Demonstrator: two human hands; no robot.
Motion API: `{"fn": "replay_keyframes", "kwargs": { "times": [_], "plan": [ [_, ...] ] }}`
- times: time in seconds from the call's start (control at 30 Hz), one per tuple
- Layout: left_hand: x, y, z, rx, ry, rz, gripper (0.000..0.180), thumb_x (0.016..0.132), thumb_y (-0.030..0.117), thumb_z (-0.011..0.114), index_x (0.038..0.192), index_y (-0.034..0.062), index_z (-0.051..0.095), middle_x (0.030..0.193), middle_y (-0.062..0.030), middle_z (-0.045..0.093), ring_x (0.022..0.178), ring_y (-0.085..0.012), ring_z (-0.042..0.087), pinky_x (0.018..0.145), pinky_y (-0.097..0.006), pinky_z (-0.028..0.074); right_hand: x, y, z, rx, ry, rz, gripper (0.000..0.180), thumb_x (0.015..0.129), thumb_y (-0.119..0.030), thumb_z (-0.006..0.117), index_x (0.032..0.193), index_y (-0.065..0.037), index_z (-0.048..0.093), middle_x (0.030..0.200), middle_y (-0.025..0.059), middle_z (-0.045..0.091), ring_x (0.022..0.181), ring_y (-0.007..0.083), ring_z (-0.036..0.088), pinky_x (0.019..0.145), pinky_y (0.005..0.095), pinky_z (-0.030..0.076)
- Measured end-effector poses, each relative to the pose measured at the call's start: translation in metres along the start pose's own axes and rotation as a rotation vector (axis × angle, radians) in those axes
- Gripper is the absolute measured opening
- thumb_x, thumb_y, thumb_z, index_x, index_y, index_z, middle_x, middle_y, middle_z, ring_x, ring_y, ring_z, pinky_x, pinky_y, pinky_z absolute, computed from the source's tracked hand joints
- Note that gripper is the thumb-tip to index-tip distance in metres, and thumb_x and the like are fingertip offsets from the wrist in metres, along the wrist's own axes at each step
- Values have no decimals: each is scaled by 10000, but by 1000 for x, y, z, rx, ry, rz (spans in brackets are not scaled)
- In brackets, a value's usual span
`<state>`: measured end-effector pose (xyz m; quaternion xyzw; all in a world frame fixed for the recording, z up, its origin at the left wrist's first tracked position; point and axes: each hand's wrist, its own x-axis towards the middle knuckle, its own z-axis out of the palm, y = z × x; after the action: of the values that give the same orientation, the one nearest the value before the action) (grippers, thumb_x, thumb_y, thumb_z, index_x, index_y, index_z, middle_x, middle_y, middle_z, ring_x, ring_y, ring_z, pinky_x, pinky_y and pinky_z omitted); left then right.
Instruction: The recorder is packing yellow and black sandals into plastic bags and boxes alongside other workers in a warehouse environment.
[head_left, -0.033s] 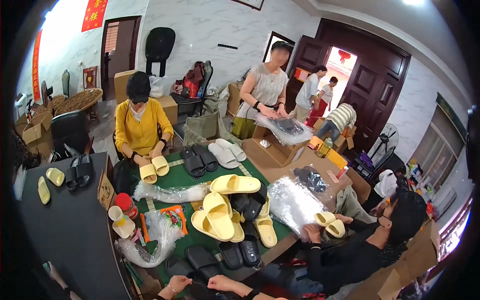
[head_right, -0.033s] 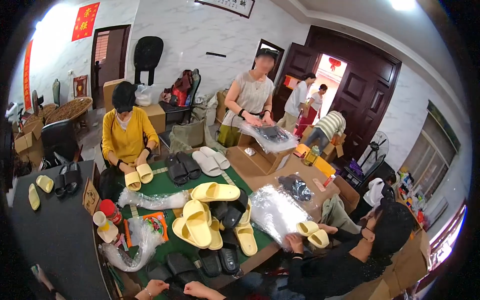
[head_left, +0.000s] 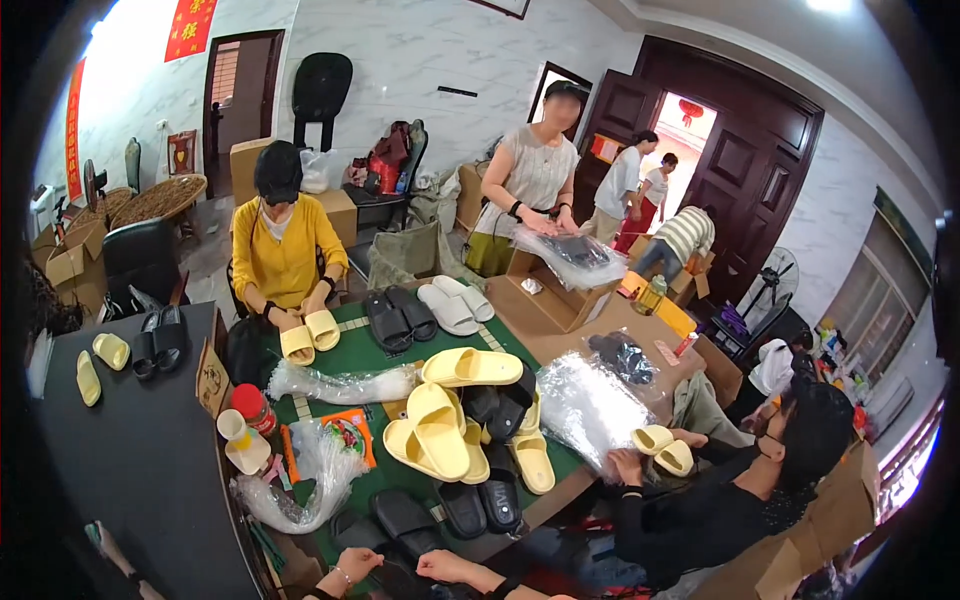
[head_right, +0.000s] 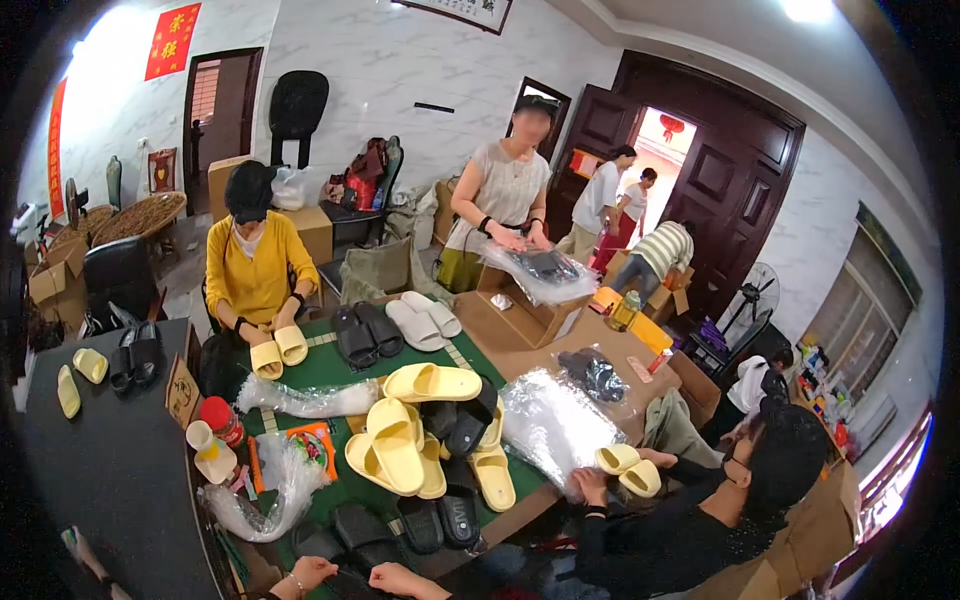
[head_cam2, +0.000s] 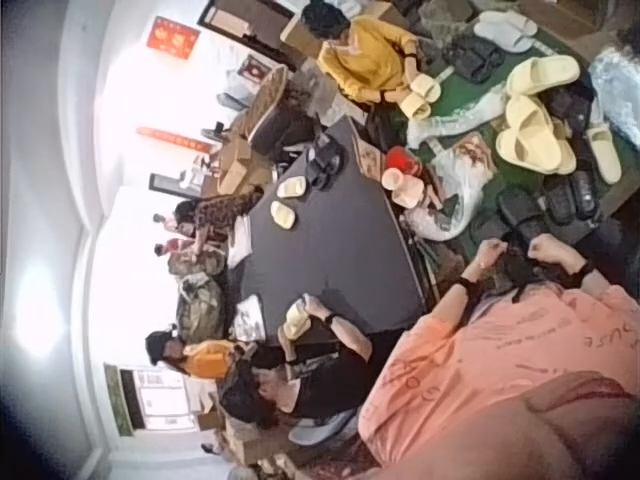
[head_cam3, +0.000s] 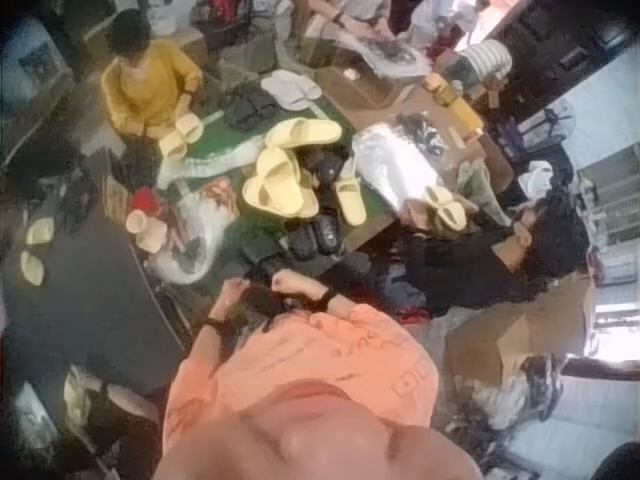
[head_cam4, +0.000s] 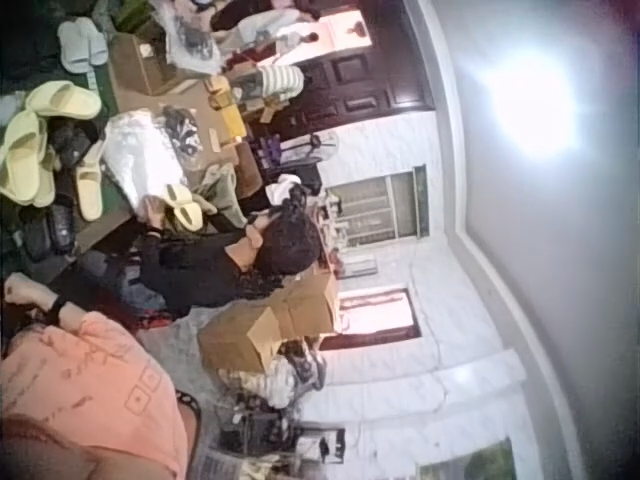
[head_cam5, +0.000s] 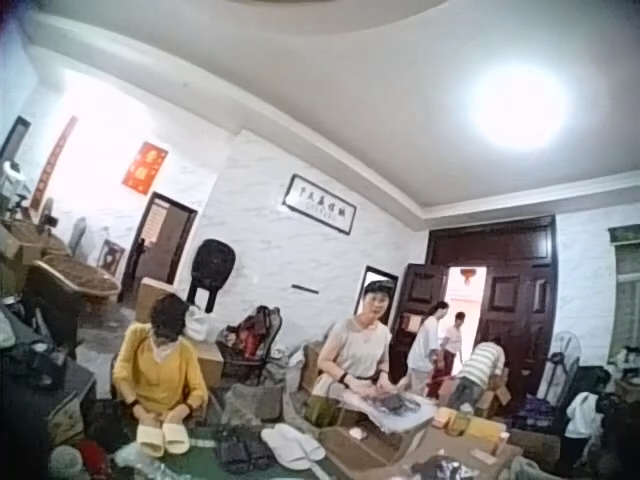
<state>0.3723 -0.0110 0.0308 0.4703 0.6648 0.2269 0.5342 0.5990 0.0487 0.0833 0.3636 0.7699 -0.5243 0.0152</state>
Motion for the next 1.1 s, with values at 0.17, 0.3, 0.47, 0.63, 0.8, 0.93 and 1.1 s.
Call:
{"fn": "replay_keyframes", "kwargs": {
  "times": [0.17,0.3,0.47,0.63,0.8,0.93,1.1],
  "plan": [
    [6,26,-10,124,338,194,120,710,149,568,719,31,592,707,-112,593,651,-254,566,595,-330,450,6,33,20,-55,51,172,175,718,-183,496,781,-63,607,671,137,585,628,239,577,594,353,446],
    [37,44,-36,368,716,443,272,697,58,545,965,10,530,937,-210,506,856,-361,476,723,-406,396,13,14,-8,-333,76,39,158,672,-179,512,706,-58,609,685,151,589,626,274,581,588,357,454],
    [68,19,-49,295,380,79,331,788,152,448,1079,-1,488,1026,-186,528,958,-341,474,837,-394,370,42,4,-1,76,203,313,191,734,-207,520,713,-41,613,575,88,588,537,199,581,530,301,453],
    [63,3,-44,202,494,215,303,833,228,392,935,-18,536,911,-233,544,905,-370,497,770,-413,394,73,-18,25,-258,145,295,156,653,-180,557,711,-49,619,751,164,595,746,307,574,633,381,458],
    [60,-22,-33,267,363,-142,287,798,279,418,926,76,577,963,-161,561,912,-335,521,807,-396,402,93,0,81,35,143,564,226,701,-194,470,700,-23,617,713,201,592,747,348,573,683,390,442],
    [72,-30,-31,301,256,-239,260,778,288,455,924,126,596,960,-129,578,921,-317,532,821,-470,378,72,6,63,191,122,675,280,630,-265,506,592,-11,617,649,160,602,680,299,593,640,349,448],
    [70,1,-37,344,292,-195,231,779,279,459,877,122,599,958,-119,575,933,-305,521,822,-478,348,70,36,62,474,91,778,268,686,-262,557,557,-31,606,528,89,569,430,166,490,433,287,382]
  ]
}}
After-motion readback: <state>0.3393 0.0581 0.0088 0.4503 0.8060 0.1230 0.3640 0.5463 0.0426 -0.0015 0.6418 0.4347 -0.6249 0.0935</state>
